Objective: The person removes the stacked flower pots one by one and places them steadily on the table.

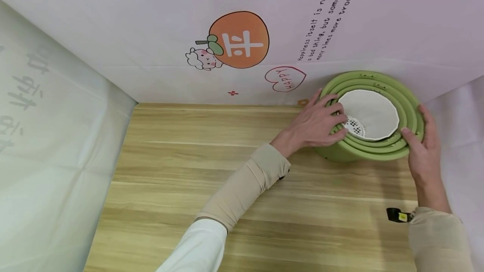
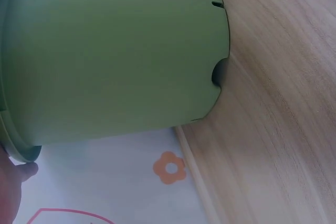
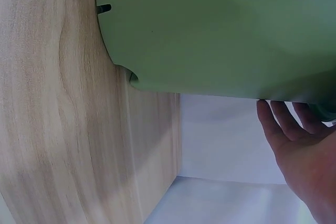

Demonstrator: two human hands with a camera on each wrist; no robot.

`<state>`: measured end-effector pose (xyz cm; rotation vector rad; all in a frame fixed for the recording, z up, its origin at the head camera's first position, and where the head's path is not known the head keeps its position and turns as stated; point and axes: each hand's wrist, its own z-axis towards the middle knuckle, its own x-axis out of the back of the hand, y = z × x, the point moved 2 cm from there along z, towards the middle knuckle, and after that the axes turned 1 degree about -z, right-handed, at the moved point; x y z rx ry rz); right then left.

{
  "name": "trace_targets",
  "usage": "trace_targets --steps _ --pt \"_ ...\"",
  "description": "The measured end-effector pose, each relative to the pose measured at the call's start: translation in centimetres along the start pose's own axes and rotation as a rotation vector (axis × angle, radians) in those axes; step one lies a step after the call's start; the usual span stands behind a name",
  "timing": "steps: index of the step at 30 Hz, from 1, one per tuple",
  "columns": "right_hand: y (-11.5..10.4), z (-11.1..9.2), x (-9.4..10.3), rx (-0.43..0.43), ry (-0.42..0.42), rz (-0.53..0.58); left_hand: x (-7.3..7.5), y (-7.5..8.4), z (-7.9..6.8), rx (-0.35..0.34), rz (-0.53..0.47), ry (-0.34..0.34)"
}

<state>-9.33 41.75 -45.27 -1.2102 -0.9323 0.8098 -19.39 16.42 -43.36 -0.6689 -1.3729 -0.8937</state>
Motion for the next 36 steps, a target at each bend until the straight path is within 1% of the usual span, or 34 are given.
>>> trace_targets --steps 4,10,13,16,20,25,29,36 --pt "0.07 0.02 0.0 0.009 -0.004 0.049 0.06 0.01 -0.06 0.0 -0.007 0.012" --pt "0.23 0.15 -0.11 0.044 -0.021 0.137 0.17 0.07 -0.05 0.007 -0.017 0.024" --pt "0.25 0.2 -0.16 0.049 -0.027 0.156 0.19 0.06 -0.01 0.014 -0.02 0.03" --pt "0.3 0.25 -0.14 0.048 -0.029 0.149 0.21 0.06 0.01 0.02 -0.019 0.031" --pt "0.39 0.25 -0.07 0.043 -0.031 0.126 0.35 0.13 0.04 0.01 -0.023 0.045" --pt "0.37 0.15 -0.05 0.049 -0.046 0.129 0.47 0.19 0.06 -0.004 -0.044 0.067" --pt "0.36 0.12 -0.09 0.054 -0.054 0.141 0.56 0.25 0.08 -0.003 -0.056 0.077" --pt "0.59 0.26 0.21 0.085 -0.039 0.044 0.82 0.64 0.17 0.017 -0.064 0.099"
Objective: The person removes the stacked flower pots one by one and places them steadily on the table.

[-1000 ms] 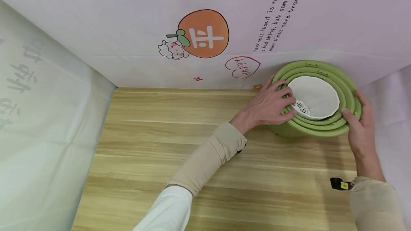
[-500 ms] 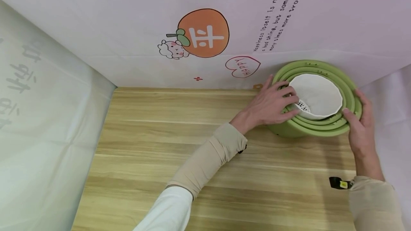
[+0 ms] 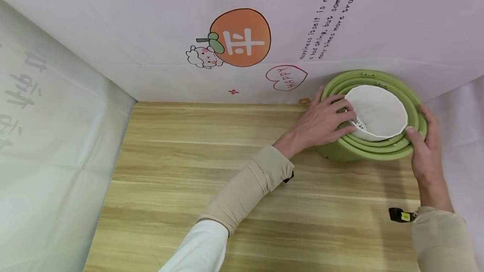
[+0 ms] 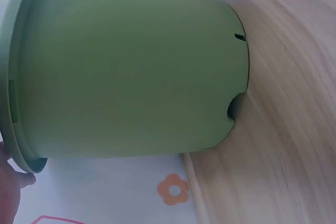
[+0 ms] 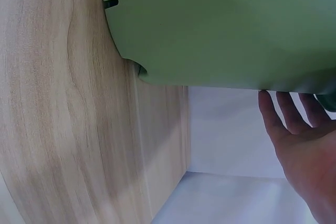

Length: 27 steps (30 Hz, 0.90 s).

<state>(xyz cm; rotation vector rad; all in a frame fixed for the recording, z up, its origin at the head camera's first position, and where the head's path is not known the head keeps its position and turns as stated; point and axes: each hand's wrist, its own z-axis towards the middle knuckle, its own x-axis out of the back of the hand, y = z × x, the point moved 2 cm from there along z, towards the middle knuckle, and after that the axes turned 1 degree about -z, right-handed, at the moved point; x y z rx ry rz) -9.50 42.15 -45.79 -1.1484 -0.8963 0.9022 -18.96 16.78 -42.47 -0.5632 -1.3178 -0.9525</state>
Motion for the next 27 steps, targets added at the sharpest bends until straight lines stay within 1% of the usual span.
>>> trace_targets --steps 3,6,9,11,16,21,27 --pt "0.07 -0.02 0.09 0.004 0.006 0.004 0.08 0.07 0.01 0.007 -0.012 0.009" --pt "0.08 -0.13 0.25 0.01 0.01 0.023 0.1 0.2 0.07 0.0 -0.04 0.073" --pt "0.26 -0.11 0.26 0.028 0.005 0.053 0.31 0.12 0.04 -0.024 -0.05 0.144" --pt "0.4 -0.04 0.11 0.035 0.004 0.088 0.56 -0.05 -0.03 -0.037 -0.035 0.157" --pt "0.55 0.0 -0.04 0.04 0.008 0.168 0.82 -0.24 0.02 -0.031 -0.018 0.103" --pt "0.57 0.02 -0.12 0.052 0.011 0.185 0.74 -0.34 0.12 -0.013 -0.032 0.049" --pt "0.6 -0.03 -0.21 0.054 0.017 0.205 0.5 -0.44 0.36 0.03 -0.063 -0.071"
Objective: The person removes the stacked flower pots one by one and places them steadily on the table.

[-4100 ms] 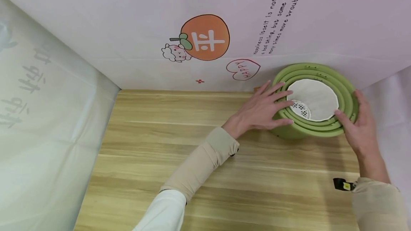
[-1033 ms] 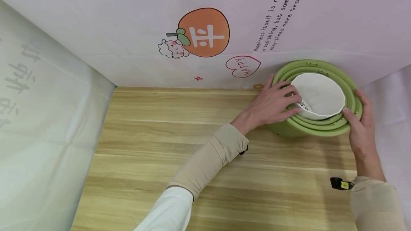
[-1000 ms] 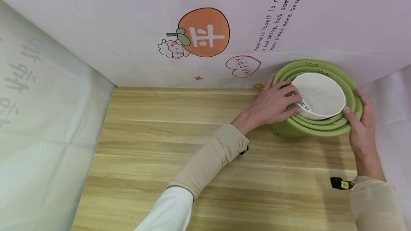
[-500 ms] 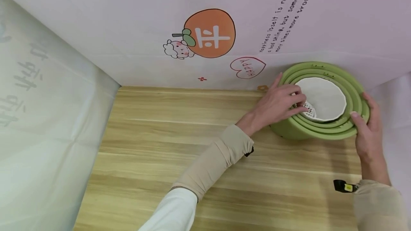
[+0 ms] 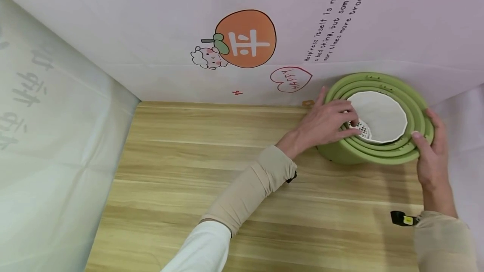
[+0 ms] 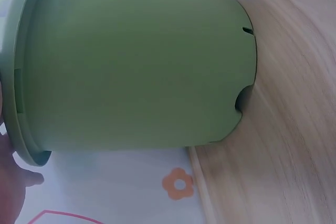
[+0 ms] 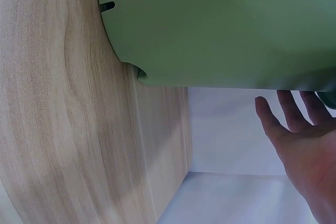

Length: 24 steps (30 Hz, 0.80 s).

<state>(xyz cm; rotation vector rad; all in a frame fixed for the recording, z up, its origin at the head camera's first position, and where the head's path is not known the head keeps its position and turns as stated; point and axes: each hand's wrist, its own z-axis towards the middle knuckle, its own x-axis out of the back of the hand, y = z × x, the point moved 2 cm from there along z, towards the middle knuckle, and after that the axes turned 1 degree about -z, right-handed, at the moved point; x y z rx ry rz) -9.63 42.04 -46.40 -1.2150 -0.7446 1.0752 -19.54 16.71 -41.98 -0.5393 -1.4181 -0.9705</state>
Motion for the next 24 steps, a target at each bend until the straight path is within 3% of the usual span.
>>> trace_targets --steps 7,24 --pt "-0.1 0.03 -0.11 0.001 0.003 0.007 -0.25 -0.12 0.21 0.043 -0.003 -0.103" --pt "0.01 -0.08 -0.32 0.024 -0.017 0.113 -0.74 -0.27 0.3 0.051 0.034 -0.155"
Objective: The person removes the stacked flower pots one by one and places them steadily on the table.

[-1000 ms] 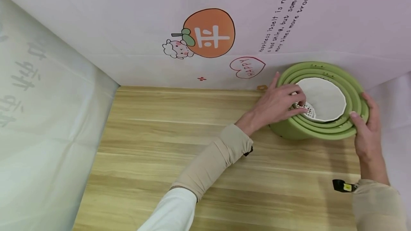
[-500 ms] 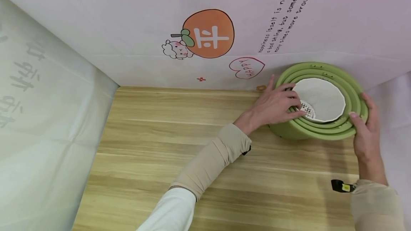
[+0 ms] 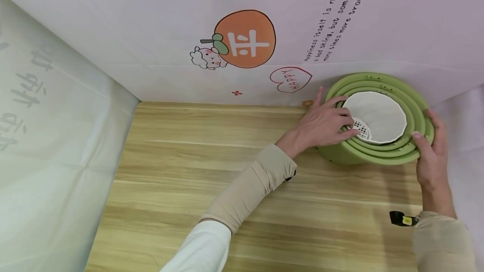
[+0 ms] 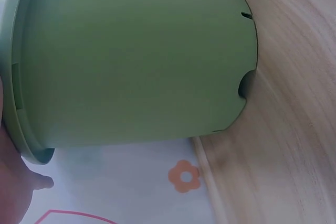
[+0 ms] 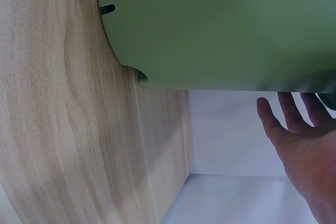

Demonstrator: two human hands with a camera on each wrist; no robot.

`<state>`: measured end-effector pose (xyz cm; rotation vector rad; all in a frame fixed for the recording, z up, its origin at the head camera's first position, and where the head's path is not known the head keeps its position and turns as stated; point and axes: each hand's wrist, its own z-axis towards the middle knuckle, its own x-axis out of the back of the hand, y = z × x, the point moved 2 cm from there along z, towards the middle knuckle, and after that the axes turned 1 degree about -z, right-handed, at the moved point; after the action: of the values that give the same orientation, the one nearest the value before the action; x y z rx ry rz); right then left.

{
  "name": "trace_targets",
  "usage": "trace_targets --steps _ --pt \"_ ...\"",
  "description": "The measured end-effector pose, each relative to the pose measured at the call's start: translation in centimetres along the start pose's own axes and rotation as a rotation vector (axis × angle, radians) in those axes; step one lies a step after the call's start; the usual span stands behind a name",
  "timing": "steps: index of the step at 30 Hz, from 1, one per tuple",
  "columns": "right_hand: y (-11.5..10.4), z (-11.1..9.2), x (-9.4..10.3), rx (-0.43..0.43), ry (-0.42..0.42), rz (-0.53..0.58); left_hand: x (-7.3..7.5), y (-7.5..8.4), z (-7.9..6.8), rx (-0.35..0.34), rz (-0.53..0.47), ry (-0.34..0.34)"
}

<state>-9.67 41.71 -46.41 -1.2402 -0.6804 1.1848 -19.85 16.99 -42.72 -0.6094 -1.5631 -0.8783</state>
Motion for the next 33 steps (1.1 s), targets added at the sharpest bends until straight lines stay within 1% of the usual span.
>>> trace_targets --steps 6,13,20,29,33 --pt "-0.11 0.0 -0.07 0.001 0.008 0.019 0.05 0.01 0.07 -0.005 0.012 -0.005" --pt "0.02 0.06 0.15 0.0 0.012 0.016 0.08 0.02 0.08 -0.026 0.006 0.042" --pt "0.14 0.13 0.12 0.003 0.002 0.001 0.15 -0.01 0.07 -0.019 -0.011 0.056" --pt "0.08 0.2 -0.2 0.003 0.011 0.038 0.59 -0.03 -0.03 -0.02 -0.021 0.085" --pt "-0.04 0.22 -0.15 -0.006 0.021 0.058 0.74 0.04 0.13 -0.034 -0.02 0.095"
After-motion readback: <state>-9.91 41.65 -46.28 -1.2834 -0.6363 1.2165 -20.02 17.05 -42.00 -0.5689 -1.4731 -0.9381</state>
